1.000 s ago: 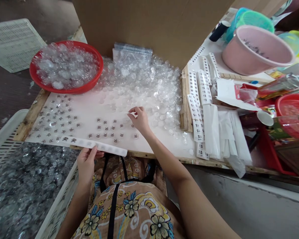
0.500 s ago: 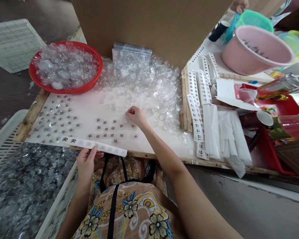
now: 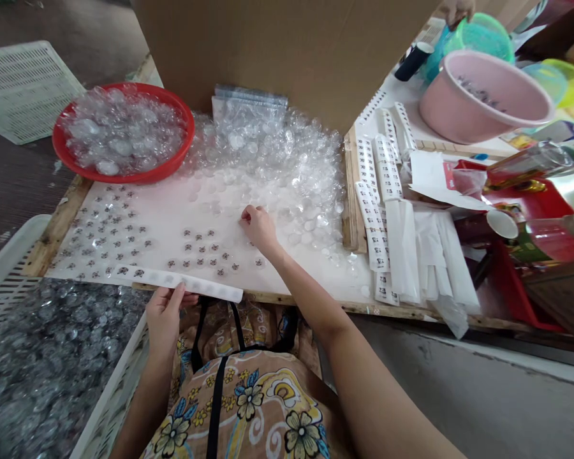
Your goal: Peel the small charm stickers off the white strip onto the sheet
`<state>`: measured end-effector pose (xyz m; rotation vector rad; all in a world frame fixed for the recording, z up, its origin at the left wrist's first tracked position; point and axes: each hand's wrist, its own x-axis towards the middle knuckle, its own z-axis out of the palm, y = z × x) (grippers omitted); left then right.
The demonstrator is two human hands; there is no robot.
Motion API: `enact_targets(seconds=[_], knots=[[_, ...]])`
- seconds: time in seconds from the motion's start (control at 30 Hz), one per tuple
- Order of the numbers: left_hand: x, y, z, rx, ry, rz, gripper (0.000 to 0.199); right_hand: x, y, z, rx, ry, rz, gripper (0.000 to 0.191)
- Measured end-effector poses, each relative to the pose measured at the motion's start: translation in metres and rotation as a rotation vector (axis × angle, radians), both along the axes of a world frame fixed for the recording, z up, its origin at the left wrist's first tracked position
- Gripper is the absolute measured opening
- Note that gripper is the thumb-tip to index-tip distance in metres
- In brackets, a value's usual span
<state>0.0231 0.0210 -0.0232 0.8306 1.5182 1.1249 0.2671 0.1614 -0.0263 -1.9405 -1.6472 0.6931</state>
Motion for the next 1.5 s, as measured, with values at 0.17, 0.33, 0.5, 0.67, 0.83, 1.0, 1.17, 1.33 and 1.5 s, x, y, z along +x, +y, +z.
enact_targets(seconds=[0.17,0.33,0.5,0.67,0.83,1.0,1.17,1.33,1.5], knots=[[-0.001,0.0,-0.002,0.0,-0.008,0.001,0.033,-0.015,-0.002,0.001,0.006,0.086,-0.019,0.028],[0.0,0.0,-0.002,-0.001,-0.011,0.004,0.034,-0.049,-0.005,0.007,-0.004,0.152,0.117,0.021],[0.0,-0.001,0.001,0.007,0.011,-0.007,0.031,-0.073,-0.026,0.026,0.068,0.275,0.306,0.012],[0.001,-0.001,0.004,0.022,0.024,-0.046,0.029,-0.108,-0.049,0.044,-0.071,0.451,0.518,0.02],[0.006,-0.004,0.003,0.036,-0.002,-0.083,0.028,-0.14,-0.049,0.047,-0.07,0.47,0.547,0.02],[0.008,-0.007,0.003,0.029,0.026,-0.127,0.029,-0.143,-0.058,0.043,0.057,0.389,0.535,0.003],[0.007,-0.005,0.002,0.011,0.005,-0.159,0.03,-0.127,-0.064,0.051,0.203,0.459,0.513,0.007],[0.007,-0.005,-0.001,-0.03,0.003,-0.157,0.033,-0.07,-0.036,0.045,0.079,0.53,0.235,0.012],[0.008,-0.007,0.0,-0.019,-0.009,-0.174,0.033,-0.021,-0.022,0.02,-0.101,0.242,0.154,0.012]])
